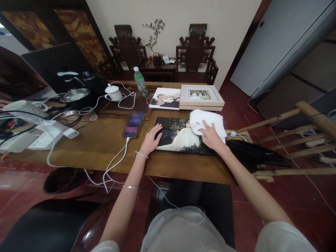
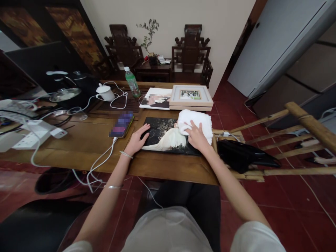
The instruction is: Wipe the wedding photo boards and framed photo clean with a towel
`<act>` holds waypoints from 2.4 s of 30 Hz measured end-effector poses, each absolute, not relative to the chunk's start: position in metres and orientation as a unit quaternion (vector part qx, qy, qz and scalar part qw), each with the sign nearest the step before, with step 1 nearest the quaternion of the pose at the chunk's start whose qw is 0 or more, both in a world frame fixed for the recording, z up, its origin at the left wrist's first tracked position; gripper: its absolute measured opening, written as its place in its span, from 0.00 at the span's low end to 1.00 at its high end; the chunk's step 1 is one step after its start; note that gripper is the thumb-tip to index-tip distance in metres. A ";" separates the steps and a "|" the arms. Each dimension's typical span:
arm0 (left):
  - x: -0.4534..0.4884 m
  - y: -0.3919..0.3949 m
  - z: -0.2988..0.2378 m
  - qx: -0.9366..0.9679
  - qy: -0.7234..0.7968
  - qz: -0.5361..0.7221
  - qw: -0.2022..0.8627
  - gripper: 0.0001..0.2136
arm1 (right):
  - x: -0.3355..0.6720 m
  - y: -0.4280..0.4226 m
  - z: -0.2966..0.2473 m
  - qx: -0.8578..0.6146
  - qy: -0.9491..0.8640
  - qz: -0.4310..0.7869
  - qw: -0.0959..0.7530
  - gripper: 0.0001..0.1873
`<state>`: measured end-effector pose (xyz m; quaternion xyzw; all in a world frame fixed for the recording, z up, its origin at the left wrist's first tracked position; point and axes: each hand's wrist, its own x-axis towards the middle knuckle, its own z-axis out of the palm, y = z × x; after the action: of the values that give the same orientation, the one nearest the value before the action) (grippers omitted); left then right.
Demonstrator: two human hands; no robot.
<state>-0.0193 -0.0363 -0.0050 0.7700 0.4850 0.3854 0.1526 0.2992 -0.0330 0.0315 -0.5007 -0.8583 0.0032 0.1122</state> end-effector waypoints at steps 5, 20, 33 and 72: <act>-0.019 -0.036 -0.006 0.769 0.486 0.387 0.150 0.17 | 0.294 -0.115 0.035 -0.439 -0.890 0.021 0.119 0.24; -0.019 -0.037 -0.005 0.771 0.485 0.385 0.151 0.16 | 0.307 -0.015 0.043 -0.459 -0.878 0.048 0.127 0.26; -0.017 -0.035 -0.007 0.768 0.486 0.391 0.147 0.17 | 0.283 -0.113 0.032 -0.438 -0.892 -0.015 0.108 0.17; -0.019 -0.036 -0.008 0.769 0.486 0.390 0.142 0.16 | 0.296 -0.122 0.041 -0.338 -0.929 0.043 0.141 0.14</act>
<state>-0.0187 -0.0357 -0.0081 0.7689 0.4864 0.3900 0.1417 0.2960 -0.1217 0.0415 -0.3380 -0.9295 0.0428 0.1414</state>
